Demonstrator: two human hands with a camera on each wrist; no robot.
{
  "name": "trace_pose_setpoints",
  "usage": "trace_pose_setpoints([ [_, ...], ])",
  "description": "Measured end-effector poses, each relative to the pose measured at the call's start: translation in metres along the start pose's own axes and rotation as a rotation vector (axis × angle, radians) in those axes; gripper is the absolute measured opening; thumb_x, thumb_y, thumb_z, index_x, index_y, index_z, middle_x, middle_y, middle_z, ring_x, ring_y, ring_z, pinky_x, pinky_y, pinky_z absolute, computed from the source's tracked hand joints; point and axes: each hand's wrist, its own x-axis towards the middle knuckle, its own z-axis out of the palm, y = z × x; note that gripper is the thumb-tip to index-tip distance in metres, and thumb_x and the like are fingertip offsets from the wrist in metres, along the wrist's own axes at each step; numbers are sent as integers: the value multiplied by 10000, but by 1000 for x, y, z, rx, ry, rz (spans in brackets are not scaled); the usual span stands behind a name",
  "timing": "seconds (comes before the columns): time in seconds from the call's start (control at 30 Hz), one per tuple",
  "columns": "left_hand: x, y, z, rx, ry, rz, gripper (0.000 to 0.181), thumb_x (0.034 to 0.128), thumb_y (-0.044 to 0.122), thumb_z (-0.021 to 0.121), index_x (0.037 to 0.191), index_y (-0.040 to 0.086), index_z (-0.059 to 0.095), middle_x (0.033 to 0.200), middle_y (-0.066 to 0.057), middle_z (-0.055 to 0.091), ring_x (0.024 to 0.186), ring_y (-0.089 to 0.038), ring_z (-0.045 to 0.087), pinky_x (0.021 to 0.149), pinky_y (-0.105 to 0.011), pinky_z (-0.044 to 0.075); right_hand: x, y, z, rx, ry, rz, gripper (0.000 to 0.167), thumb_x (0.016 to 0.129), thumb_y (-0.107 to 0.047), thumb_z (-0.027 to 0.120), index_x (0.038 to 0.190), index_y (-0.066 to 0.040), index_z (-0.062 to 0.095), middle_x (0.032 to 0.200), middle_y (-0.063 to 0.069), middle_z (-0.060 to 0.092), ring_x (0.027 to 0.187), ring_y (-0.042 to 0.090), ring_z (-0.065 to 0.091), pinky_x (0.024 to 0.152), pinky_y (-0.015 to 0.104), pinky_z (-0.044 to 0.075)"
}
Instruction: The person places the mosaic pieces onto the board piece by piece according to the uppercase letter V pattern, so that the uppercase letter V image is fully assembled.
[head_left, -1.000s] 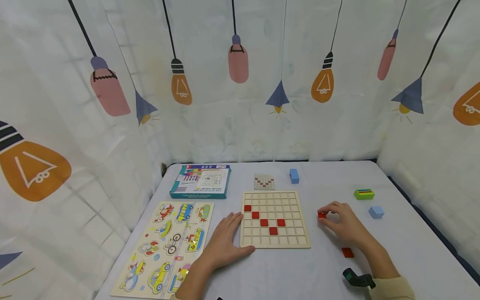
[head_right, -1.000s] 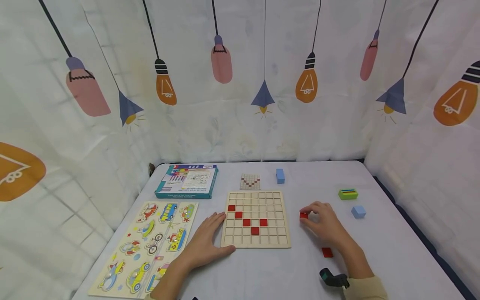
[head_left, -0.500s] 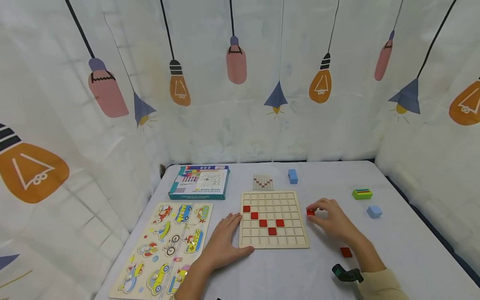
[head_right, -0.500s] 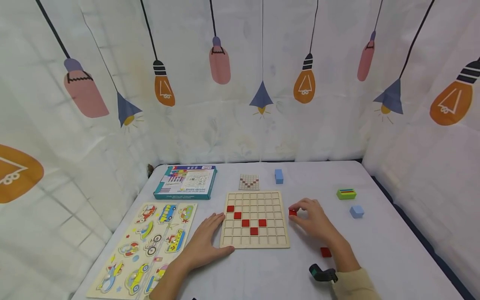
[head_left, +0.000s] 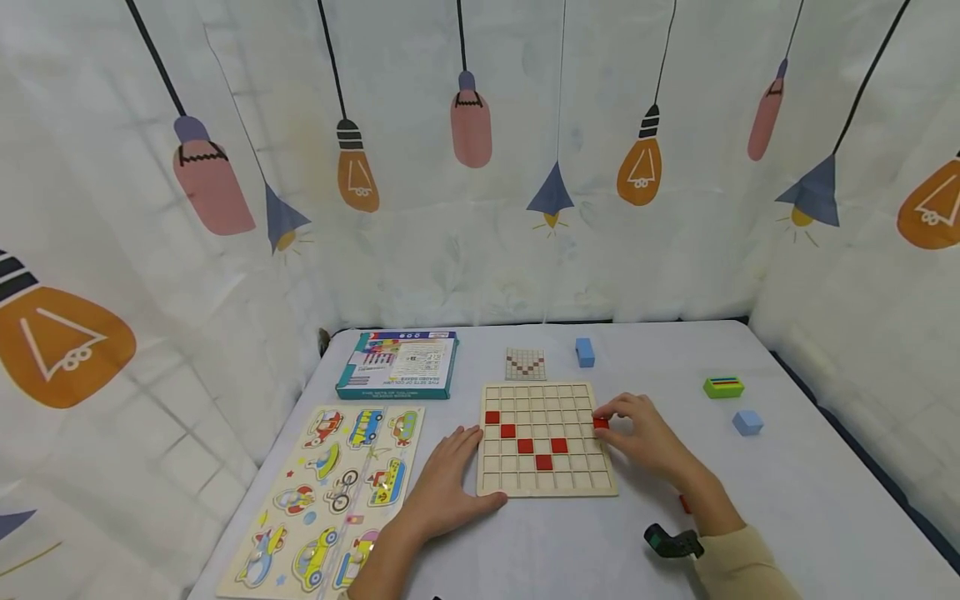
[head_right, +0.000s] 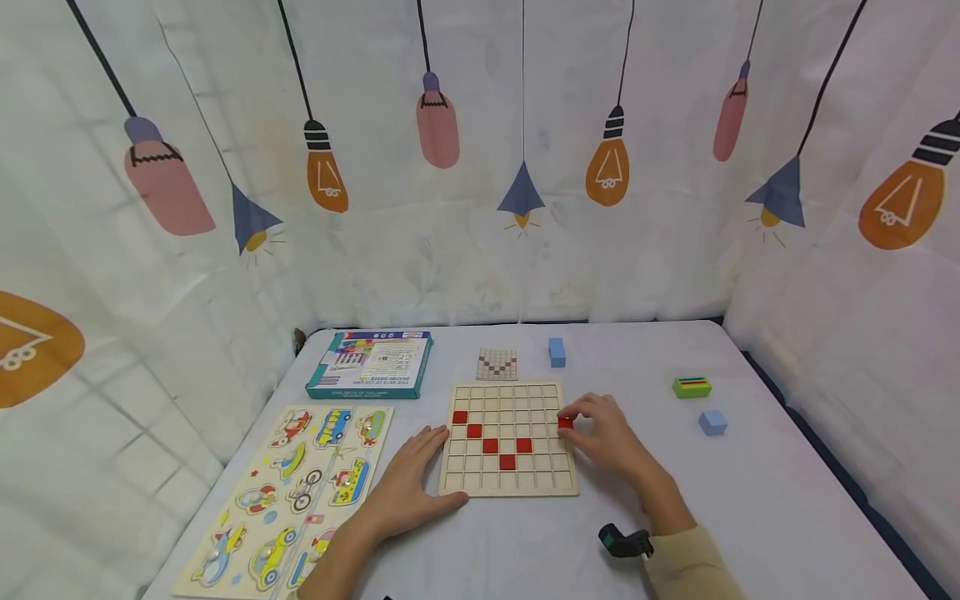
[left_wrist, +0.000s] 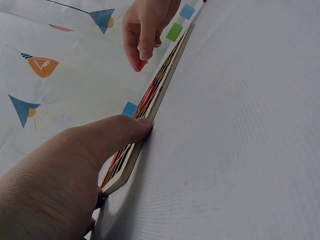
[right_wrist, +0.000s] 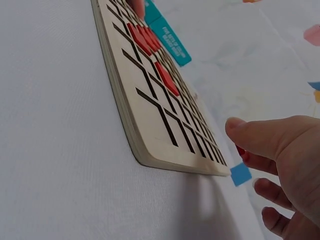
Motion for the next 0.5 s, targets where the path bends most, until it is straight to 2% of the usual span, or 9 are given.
trace_pose_setpoints([
  [0.33,0,-1,0,6,11,33,1172,801,758,842,1735,201,404,1819,-29,371,1731,-301,260,1404,-620,244,9,-4,13,11,-13,-10,266,976,-232,880,1235,-203,826,1224,-41,716,1229,248,547,1013,447,546],
  [0.5,1,-1,0,6,4,18,1173,797,773,835,1738,224,401,1823,0,364,1738,-270,240,1420,-582,215,13,-7,18,16,-15,-17,259,980,-245,879,1231,-208,827,1234,-32,723,1217,242,549,989,434,551],
])
